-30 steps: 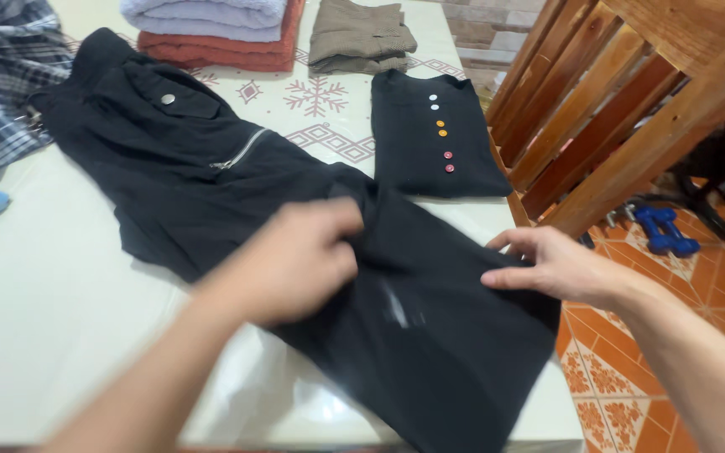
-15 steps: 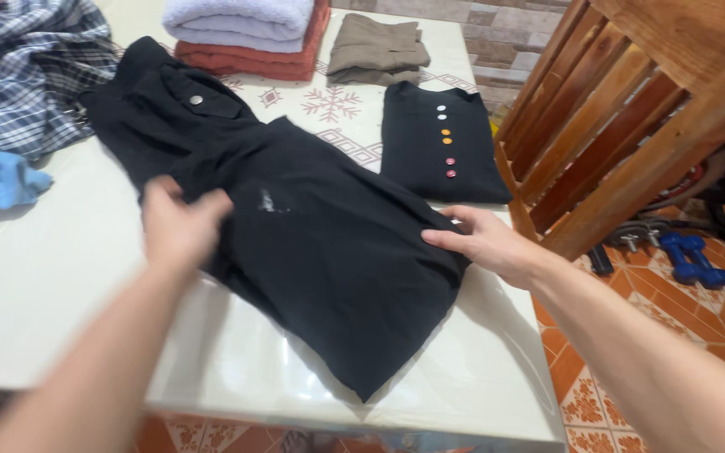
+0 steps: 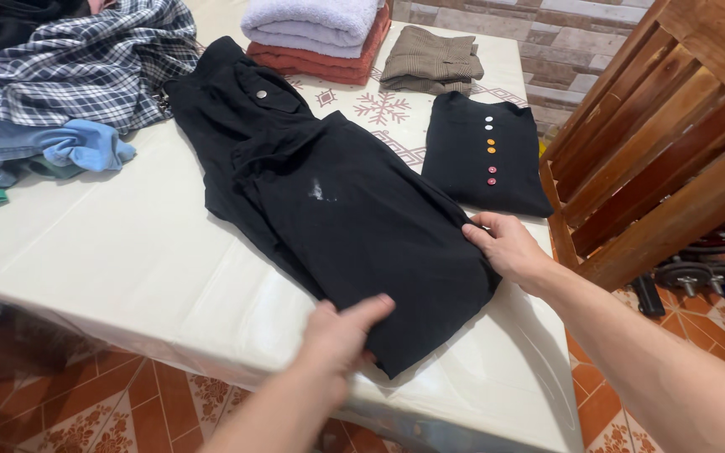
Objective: The person folds a black buttoned top and a pair of black trousers on a table. The person smooths the garments, aligns edges, and folds them into compact rectangles, placing the finished items on the table.
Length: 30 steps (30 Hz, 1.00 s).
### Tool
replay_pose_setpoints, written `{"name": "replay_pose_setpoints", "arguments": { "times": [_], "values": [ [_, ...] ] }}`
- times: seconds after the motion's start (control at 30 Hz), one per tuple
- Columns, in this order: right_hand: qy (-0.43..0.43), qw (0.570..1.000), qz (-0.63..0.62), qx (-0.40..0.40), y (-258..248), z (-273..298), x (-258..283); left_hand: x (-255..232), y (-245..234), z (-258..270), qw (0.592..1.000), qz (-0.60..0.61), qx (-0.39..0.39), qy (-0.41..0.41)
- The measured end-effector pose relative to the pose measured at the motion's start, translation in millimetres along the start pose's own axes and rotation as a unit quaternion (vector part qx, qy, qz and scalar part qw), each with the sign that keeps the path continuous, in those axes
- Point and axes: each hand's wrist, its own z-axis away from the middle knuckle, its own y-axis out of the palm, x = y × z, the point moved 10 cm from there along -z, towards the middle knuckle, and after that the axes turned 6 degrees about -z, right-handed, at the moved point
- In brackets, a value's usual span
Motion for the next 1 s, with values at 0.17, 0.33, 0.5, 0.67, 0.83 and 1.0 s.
{"name": "replay_pose_setpoints", "arguments": {
  "times": [0.17,0.33,0.5,0.67,0.83,1.0],
  "values": [
    [0.037,0.997,-0.042,0.05,10,9,-5,-3,5,36,0.969,-0.191,-0.125,0.089],
    [0.055,0.992,-0.063,0.095,12,23,-10,17,9,52,0.993,0.007,-0.096,0.061],
    [0.061,0.992,-0.079,0.081,-5,42,-16,37,27,45,0.998,0.0,0.012,0.054],
    [0.096,0.989,-0.069,0.088,-10,44,-20,-47,-62,-3,0.946,-0.068,-0.222,0.227],
    [0.096,0.99,-0.02,0.097,-7,35,-8,-121,-118,-82,0.936,-0.037,-0.267,0.225],
    [0.064,0.996,0.061,0.033,-11,35,7,-196,-132,-83,0.834,-0.292,-0.327,0.336]
  ]
}}
